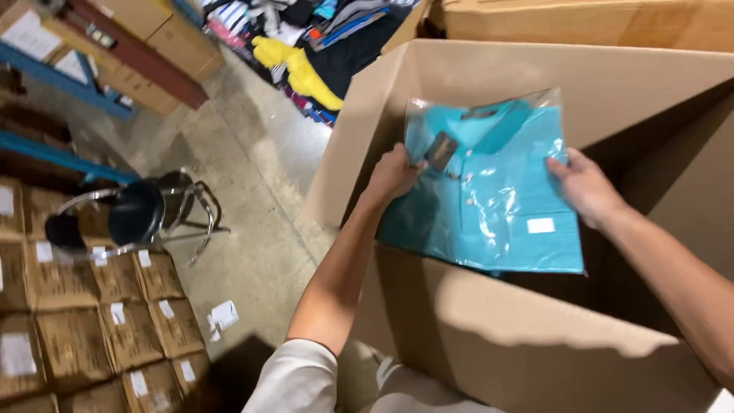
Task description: The person picks up packaged shirts from a table and places them into cardboard boxes.
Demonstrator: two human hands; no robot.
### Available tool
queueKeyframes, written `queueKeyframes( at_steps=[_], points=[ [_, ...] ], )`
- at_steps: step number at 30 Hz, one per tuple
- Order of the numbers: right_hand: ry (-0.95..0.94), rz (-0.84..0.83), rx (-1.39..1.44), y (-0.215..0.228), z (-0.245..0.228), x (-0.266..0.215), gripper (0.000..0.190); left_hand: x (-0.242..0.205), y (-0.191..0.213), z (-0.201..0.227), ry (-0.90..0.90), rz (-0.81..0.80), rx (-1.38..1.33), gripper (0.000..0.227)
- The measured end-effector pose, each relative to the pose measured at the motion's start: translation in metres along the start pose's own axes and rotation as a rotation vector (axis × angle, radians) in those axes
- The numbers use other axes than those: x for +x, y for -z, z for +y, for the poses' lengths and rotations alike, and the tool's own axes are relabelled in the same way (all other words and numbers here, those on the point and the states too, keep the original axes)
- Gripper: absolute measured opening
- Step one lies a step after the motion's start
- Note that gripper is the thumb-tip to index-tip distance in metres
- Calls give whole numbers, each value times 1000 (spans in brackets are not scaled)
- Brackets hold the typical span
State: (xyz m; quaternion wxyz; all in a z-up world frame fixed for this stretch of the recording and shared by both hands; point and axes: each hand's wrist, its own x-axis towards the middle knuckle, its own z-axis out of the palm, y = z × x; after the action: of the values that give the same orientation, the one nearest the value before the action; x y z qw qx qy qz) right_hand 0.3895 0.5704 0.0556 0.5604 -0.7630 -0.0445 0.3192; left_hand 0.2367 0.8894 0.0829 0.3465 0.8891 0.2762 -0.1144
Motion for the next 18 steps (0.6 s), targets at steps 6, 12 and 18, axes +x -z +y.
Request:
queueKeyframes(
  at_steps=[6, 12, 18],
  points=[
    [12, 71, -302, -25, 86, 49, 37, 117, -78, -76, -50, -182, 136, 42],
    [-88, -117, -594, -49, 135, 68, 42, 185, -147, -166, 66, -305, 343, 53],
    [-179, -212, -893, -34, 172, 104, 60, 153, -188, -158, -507, 358, 896, 103]
  ],
)
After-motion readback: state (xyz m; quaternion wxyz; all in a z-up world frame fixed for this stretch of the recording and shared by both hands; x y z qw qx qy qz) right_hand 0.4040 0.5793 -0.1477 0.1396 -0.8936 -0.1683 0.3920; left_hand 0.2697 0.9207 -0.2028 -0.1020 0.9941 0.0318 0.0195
